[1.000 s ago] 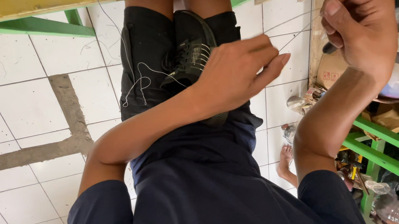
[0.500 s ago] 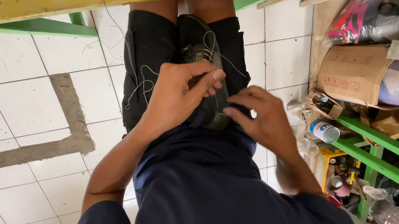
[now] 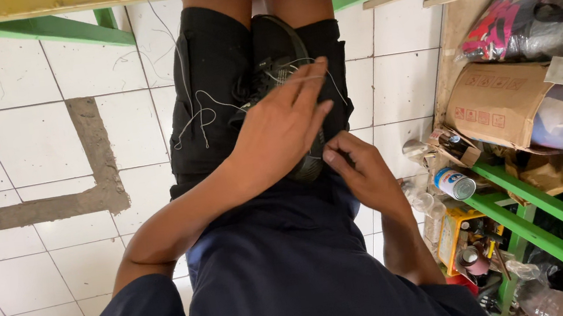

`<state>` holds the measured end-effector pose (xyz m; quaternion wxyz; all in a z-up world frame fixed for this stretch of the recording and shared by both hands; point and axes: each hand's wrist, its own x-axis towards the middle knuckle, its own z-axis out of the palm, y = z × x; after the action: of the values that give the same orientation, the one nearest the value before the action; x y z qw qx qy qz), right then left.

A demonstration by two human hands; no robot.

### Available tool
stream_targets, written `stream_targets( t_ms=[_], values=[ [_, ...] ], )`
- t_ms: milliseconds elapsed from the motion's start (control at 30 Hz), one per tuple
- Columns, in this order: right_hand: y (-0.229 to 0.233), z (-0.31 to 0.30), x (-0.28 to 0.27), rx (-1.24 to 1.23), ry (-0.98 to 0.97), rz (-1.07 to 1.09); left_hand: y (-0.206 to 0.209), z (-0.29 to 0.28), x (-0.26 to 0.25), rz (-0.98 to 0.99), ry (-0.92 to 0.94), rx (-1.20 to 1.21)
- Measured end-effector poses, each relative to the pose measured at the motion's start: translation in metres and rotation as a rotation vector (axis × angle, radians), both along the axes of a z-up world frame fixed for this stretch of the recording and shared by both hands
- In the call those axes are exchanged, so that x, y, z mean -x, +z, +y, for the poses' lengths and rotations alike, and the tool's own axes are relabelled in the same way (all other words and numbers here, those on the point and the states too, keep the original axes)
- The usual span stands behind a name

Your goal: The person is sewing a black shoe using a needle and white thread. They hold the shoe on their lap and repeatedly push the needle through the shoe's upper part while pulling the thread tight. The task is performed in a cluttered workspace with various items visible in the background.

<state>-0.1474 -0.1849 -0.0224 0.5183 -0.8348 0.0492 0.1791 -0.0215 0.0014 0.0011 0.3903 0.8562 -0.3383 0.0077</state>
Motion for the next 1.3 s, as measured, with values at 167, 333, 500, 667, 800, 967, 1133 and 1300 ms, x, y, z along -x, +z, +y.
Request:
stream_targets(
  t_ms=[167, 333, 500, 667, 800, 967, 1133, 1300],
  values=[
    [-0.007, -0.012, 0.000, -0.215, -0.049, 0.149, -0.005, 0.020, 0.028, 0.080, -0.077, -0.160],
    [-0.008, -0.011, -0.003, -0.353, -0.104, 0.246, -0.022, 0.023, 0.050, 0.072, -0.252, -0.146],
    [-0.005, -0.033, -0.011, -0.206, 0.025, 0.273, -0.041, 0.026, 0.057, 0.030, -0.148, -0.051],
    [-0.019, -0.039, -0.025, 0.125, 0.075, 0.232, -0.036, 0.039, 0.052, 0.222, -0.136, 0.087],
    [0.045, 0.002, -0.048, 0.519, -0.005, 0.081, -0.020, 0.040, 0.043, 0.426, -0.117, 0.190],
    [0.033, 0.007, -0.051, 0.264, 0.009, -0.217, -0.010, 0.039, 0.033, 0.447, -0.106, 0.278],
    [0.019, 0.001, -0.066, 0.106, 0.275, -0.272, -0.001, 0.044, 0.015, 0.402, -0.031, 0.363],
    [0.021, -0.002, -0.076, 0.186, 0.436, -0.444, 0.020, 0.032, -0.005, 0.435, -0.114, 0.633]
  ],
)
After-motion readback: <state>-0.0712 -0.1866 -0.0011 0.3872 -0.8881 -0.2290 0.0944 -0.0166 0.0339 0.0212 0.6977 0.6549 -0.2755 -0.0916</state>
